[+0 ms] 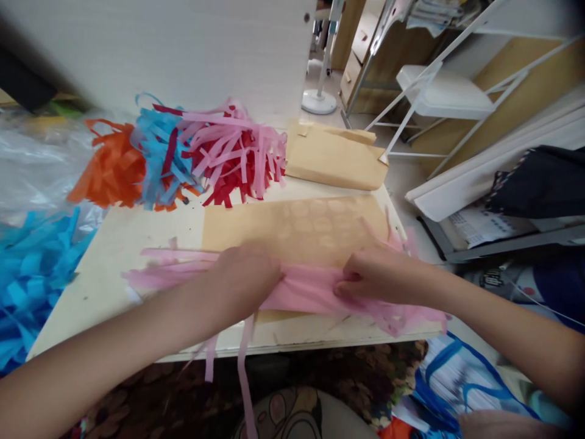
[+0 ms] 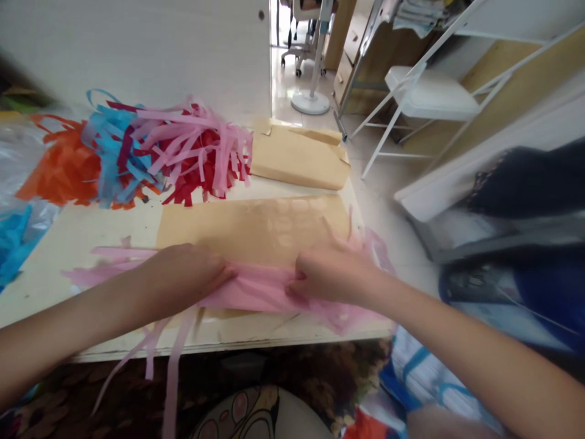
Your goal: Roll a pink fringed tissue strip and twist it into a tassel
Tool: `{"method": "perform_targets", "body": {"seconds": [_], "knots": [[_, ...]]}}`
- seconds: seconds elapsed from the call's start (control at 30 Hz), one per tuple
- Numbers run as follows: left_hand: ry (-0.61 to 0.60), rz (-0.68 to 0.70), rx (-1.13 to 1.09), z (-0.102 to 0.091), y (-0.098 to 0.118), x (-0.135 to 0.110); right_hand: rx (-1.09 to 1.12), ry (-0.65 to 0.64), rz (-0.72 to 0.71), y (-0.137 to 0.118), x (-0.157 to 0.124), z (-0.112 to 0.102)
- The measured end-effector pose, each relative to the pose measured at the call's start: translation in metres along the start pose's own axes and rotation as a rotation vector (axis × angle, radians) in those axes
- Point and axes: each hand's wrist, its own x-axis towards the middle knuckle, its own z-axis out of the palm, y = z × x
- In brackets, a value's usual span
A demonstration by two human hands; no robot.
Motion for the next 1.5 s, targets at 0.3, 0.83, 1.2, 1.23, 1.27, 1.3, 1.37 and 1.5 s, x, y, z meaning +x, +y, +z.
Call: {"method": "perform_targets", "body": {"seconds": [0.3, 0.83, 1.2, 1.23, 1.27, 1.3, 1.37, 1.5], "knots": [[-0.008, 0.015, 0.054, -0.003, 0.005, -0.002, 0.031, -0.041, -0.008, 0.0, 0.0, -0.002], [0.071, -0.071, 0.093, -0.005, 0.012, -0.001, -0.098, -0.114, 0.016, -0.013, 0.002, -0.016], [0.465, -0.122, 0.263, -0.009, 0.04, -0.003, -0.43, 0.165, 0.172, -0.055, -0.005, -0.018], [0.522, 0.0, 0.297, -0.007, 0.04, -0.003, -0.466, 0.227, 0.154, -0.06, -0.007, -0.013], [0.542, 0.121, 0.319, -0.004, 0.039, -0.002, -0.493, 0.274, 0.119, -0.064, -0.009, -0.007], [0.523, 0.214, 0.324, -0.002, 0.037, -0.001, -0.511, 0.309, 0.073, -0.067, -0.01, -0.001], [0.421, 0.283, 0.298, 0.001, 0.031, 0.0, -0.528, 0.352, -0.018, -0.068, -0.011, 0.012], [0.309, 0.278, 0.244, -0.002, 0.021, -0.003, -0.519, 0.421, -0.084, -0.059, -0.016, 0.024]]}}
